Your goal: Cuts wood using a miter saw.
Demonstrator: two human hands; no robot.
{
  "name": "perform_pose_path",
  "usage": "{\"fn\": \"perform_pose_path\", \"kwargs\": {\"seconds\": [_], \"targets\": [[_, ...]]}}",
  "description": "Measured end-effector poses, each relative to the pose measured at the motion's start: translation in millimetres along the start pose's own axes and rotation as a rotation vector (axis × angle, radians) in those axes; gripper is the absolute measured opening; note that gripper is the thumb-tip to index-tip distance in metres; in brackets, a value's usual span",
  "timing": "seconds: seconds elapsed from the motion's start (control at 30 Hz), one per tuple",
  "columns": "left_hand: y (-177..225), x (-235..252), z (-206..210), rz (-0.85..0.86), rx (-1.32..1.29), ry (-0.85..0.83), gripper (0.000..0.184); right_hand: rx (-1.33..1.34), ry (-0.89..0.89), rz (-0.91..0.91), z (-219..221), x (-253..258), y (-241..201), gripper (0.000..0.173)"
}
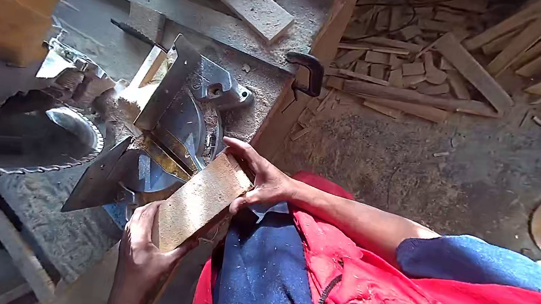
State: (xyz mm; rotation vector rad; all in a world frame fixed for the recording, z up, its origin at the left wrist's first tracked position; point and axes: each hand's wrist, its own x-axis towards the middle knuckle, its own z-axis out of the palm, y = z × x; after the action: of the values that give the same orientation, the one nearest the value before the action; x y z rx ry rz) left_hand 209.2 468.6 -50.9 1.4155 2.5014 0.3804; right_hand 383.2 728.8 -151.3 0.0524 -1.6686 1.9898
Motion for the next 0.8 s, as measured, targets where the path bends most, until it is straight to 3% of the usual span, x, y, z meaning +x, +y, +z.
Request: {"fn": "perform_pose_path", "kwargs": {"seconds": [0.67,0.8], "targets": [[9.9,-0.7,2.8,0.047,0.047,-0.013,0.101,0.074,-0.104,-0.046,-12.7,-0.7,6.9,0.138],[6.9,-0.9,1.0,0.058,0.01,-0.01,0.1,0.027,-0.079,-0.027,-22.2,-12.0,14.4,0.124]]}}
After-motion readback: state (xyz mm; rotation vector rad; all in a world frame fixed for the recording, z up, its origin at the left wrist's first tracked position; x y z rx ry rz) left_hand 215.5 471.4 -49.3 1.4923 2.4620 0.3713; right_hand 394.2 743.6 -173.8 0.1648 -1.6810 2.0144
